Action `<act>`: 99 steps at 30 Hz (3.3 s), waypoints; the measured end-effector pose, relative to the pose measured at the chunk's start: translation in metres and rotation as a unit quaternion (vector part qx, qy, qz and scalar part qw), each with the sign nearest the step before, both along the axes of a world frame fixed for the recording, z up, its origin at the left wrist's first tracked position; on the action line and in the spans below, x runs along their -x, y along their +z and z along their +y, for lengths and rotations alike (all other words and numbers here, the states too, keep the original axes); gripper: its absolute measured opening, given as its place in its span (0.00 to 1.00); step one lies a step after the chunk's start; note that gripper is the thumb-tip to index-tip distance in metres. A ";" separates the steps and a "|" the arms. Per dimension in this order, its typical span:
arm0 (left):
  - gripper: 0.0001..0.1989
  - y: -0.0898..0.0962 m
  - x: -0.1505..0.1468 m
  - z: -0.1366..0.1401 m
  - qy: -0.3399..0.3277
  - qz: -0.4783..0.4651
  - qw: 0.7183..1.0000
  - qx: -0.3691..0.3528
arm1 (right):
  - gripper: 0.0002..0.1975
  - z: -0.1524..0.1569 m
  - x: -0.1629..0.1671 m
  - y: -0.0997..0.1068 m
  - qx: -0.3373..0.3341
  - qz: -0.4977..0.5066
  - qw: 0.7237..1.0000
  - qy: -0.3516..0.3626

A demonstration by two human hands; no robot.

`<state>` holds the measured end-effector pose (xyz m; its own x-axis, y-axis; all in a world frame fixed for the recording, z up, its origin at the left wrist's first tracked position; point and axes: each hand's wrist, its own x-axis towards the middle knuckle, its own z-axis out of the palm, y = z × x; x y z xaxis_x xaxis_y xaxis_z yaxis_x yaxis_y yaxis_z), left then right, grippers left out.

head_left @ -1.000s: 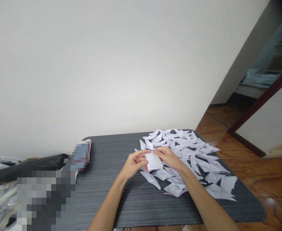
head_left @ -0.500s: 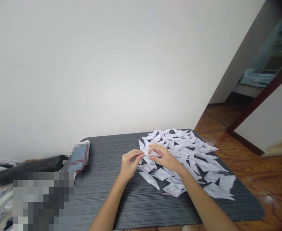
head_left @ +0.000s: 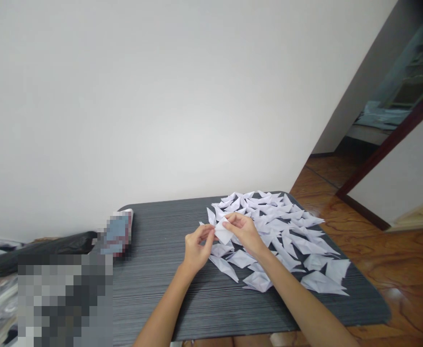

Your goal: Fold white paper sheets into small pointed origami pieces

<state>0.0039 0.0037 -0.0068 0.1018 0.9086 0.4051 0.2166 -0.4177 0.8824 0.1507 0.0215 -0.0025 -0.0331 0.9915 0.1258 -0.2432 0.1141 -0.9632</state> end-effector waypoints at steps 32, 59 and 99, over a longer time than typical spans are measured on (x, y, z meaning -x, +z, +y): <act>0.14 0.001 0.008 0.006 -0.074 -0.025 0.994 0.078 | 0.37 -0.005 -0.004 0.004 0.027 -0.037 0.985 0.169; 0.13 0.006 0.011 0.013 -0.101 -0.195 0.946 0.237 | 0.29 -0.016 -0.014 0.012 -0.294 -0.430 0.840 0.153; 0.16 0.018 0.013 0.008 -0.133 -0.176 0.931 0.289 | 0.16 -0.011 -0.013 0.007 -0.078 -0.163 0.970 0.164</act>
<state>-0.0090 0.0119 0.0109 0.3080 0.9468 -0.0931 -0.1726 0.1518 0.9732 0.1636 0.0107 0.0042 -0.4068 0.8904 0.2042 0.0229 0.2334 -0.9721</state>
